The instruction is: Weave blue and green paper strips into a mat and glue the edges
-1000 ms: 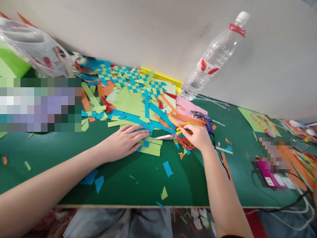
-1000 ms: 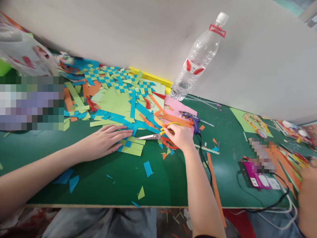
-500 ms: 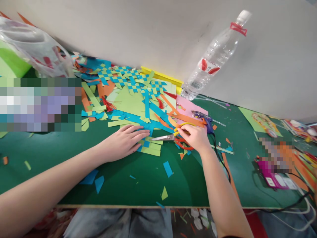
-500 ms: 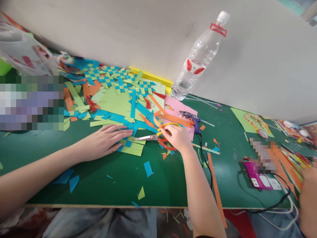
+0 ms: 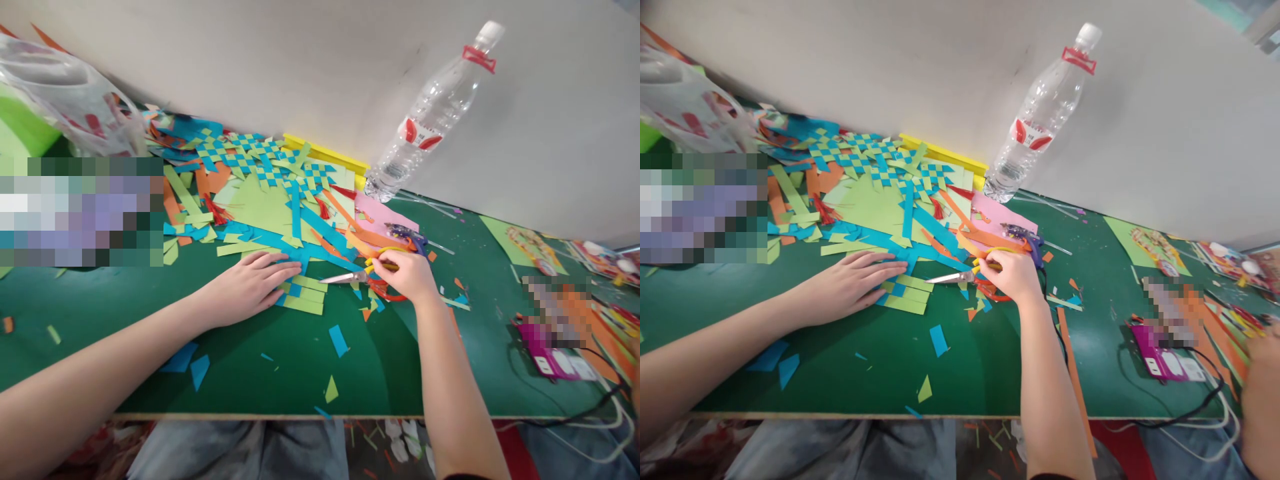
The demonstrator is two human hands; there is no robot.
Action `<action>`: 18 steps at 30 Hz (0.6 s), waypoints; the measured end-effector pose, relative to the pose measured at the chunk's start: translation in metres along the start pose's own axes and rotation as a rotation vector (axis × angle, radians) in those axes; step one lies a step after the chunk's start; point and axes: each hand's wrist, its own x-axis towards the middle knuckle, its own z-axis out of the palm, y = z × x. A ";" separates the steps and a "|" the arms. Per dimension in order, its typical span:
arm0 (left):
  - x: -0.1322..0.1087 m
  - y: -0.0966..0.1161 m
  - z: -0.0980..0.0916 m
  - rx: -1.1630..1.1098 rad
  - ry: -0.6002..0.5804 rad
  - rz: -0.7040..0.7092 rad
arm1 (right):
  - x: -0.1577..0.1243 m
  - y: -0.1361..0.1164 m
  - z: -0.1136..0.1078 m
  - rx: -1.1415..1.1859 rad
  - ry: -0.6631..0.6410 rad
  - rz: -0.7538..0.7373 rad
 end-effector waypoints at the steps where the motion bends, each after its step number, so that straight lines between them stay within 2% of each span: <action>1: 0.000 0.000 0.000 -0.005 0.000 -0.001 | 0.000 -0.001 0.000 -0.004 0.010 0.004; 4: 0.000 0.000 -0.001 -0.020 0.005 -0.002 | 0.002 -0.005 0.002 0.005 0.018 0.016; 12: 0.001 0.001 -0.001 -0.023 0.017 0.000 | 0.002 -0.010 0.005 0.025 -0.064 0.018; 18: 0.000 0.000 0.000 -0.039 0.030 -0.001 | 0.001 -0.005 0.000 -0.010 -0.017 -0.006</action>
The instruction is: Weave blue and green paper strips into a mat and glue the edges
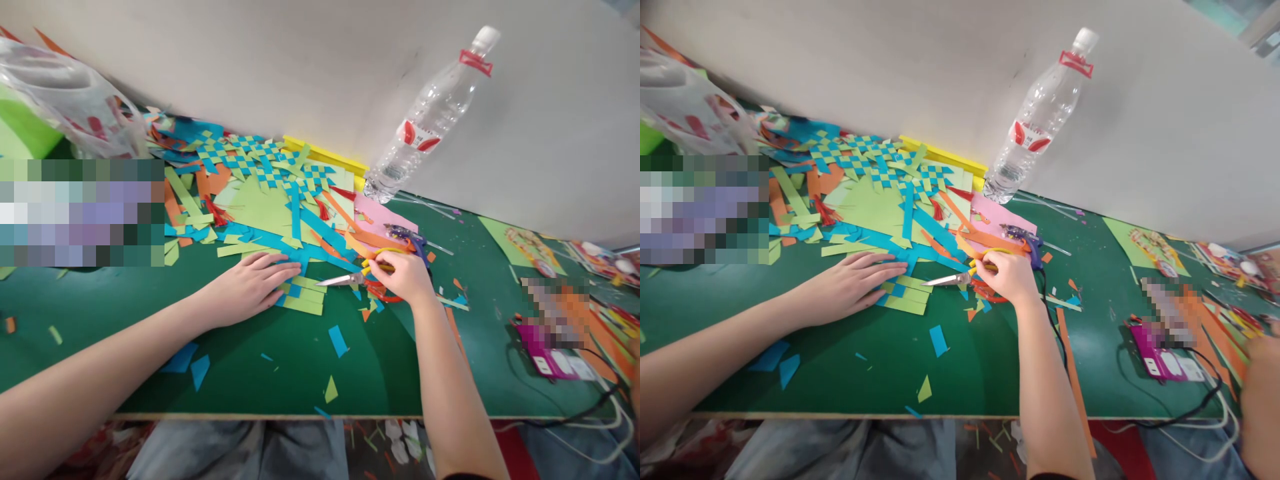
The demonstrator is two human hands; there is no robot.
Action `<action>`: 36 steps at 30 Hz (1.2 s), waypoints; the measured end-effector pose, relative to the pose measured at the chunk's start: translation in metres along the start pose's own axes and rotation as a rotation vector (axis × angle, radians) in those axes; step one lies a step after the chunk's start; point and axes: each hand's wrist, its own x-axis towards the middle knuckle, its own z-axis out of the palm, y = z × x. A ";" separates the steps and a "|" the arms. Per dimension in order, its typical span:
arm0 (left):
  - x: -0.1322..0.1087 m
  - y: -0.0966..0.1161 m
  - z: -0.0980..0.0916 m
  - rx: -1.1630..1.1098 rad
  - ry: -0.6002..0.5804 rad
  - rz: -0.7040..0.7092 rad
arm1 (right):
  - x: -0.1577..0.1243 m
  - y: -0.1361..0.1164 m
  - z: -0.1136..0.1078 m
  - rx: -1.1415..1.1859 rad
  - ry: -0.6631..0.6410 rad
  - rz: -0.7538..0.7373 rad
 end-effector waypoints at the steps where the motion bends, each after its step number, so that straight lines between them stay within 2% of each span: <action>1: 0.000 0.000 -0.001 -0.005 0.003 0.003 | 0.000 -0.001 -0.001 -0.005 0.016 -0.013; 5: 0.003 0.003 -0.009 -0.019 0.040 0.001 | 0.003 -0.011 -0.005 0.026 0.067 -0.046; 8: 0.004 0.005 -0.018 -0.049 0.112 -0.035 | 0.004 -0.021 -0.007 0.061 0.065 -0.067; 13: 0.004 0.004 -0.022 -0.090 0.201 -0.089 | 0.007 -0.038 -0.007 0.055 0.062 -0.220; 19: 0.004 0.003 -0.020 -0.107 0.159 0.003 | 0.007 -0.060 -0.004 0.060 0.040 -0.331; 27: 0.005 0.008 -0.019 -0.076 0.045 0.133 | 0.002 -0.079 0.005 0.093 -0.013 -0.437; 32: 0.006 0.010 -0.020 -0.112 0.045 0.161 | 0.001 -0.083 0.008 0.084 -0.047 -0.456; 36: 0.005 0.008 -0.022 -0.118 0.111 0.140 | 0.002 -0.082 0.007 0.091 -0.024 -0.452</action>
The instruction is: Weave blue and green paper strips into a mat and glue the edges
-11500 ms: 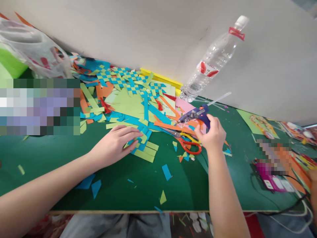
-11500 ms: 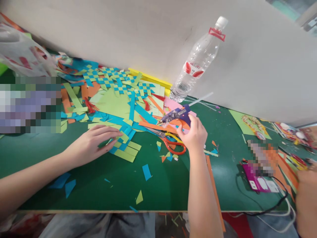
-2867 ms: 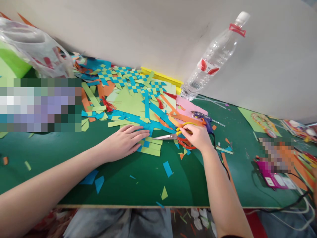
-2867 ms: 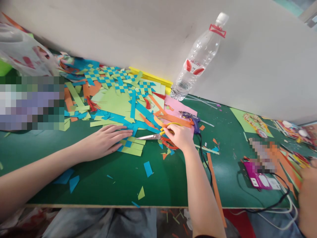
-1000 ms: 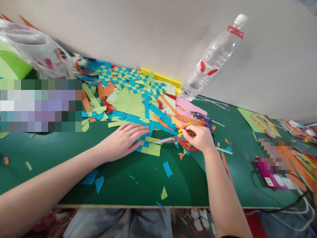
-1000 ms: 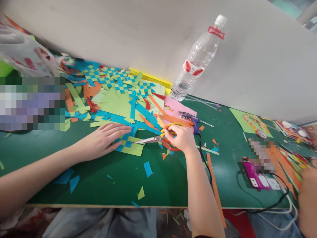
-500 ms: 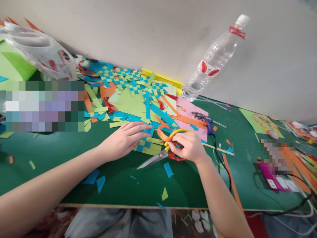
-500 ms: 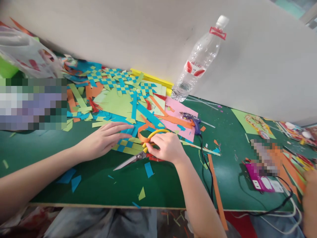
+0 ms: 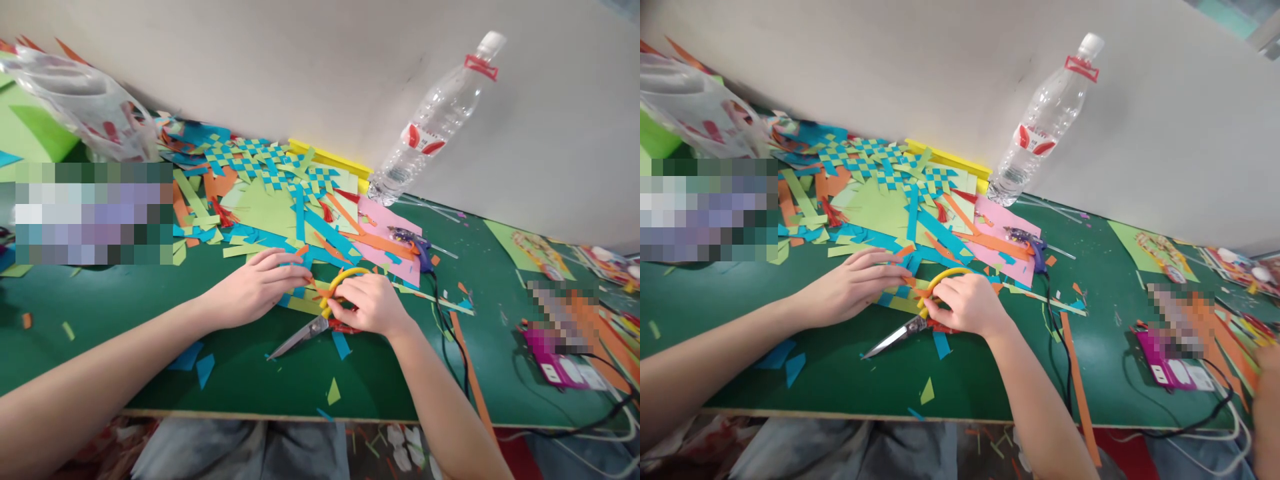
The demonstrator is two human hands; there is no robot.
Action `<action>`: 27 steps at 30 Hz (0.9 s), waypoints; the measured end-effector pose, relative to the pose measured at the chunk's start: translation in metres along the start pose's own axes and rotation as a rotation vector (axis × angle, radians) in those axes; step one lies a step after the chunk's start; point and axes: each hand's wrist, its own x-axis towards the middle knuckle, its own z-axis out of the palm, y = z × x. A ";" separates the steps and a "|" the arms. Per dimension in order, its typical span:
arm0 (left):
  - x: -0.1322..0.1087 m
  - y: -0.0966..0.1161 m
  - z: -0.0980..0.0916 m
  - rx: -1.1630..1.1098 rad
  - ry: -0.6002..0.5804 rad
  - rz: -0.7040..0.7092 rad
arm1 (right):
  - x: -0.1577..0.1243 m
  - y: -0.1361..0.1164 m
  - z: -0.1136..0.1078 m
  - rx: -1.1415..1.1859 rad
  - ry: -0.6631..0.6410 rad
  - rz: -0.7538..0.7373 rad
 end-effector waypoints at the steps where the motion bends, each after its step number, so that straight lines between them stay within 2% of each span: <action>1: 0.000 -0.001 0.000 0.010 0.017 -0.025 | 0.000 0.001 0.000 0.000 0.013 0.004; 10: -0.004 -0.019 -0.004 0.163 0.242 -0.333 | -0.007 0.021 0.000 -0.009 0.022 0.142; 14: -0.008 -0.029 -0.008 0.266 0.285 -0.567 | -0.009 0.028 -0.001 -0.015 0.065 0.177; 17: -0.011 -0.038 -0.008 0.226 0.269 -0.688 | -0.010 0.033 0.000 -0.046 0.088 0.217; 18: -0.012 -0.041 -0.008 0.198 0.301 -0.731 | -0.011 0.034 0.000 -0.057 0.099 0.238; 22: -0.014 -0.052 -0.005 0.091 0.359 -0.788 | -0.015 0.042 0.002 -0.099 0.156 0.345; 27: -0.013 -0.057 -0.007 0.038 0.404 -0.823 | -0.018 0.049 0.002 -0.135 0.159 0.487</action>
